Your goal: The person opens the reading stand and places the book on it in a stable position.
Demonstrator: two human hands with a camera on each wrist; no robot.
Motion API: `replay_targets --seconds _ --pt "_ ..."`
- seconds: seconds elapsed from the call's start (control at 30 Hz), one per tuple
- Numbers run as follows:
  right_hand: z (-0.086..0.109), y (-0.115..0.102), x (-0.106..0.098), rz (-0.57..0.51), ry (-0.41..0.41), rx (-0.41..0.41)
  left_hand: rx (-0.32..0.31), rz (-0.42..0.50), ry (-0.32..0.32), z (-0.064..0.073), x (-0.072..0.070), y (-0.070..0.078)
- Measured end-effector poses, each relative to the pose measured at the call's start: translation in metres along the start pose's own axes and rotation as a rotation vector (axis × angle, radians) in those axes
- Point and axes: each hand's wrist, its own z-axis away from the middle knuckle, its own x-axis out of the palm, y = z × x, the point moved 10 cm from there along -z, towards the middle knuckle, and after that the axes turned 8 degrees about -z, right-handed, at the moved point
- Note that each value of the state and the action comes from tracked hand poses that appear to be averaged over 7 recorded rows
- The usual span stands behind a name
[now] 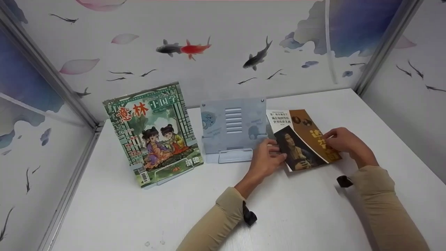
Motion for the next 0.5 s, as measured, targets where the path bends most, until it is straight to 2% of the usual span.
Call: replay_targets --seconds 0.23,0.37,0.5 --pt "0.0 -0.01 -0.001 -0.085 0.023 -0.029 0.106 -0.051 0.033 -0.001 -0.009 0.019" --pt "0.002 -0.018 -0.003 -0.139 0.041 -0.07 0.177 -0.087 0.047 0.002 -0.016 0.031" --pt "0.003 -0.025 -0.008 -0.189 0.074 -0.121 0.218 -0.105 0.062 0.003 -0.022 0.038"
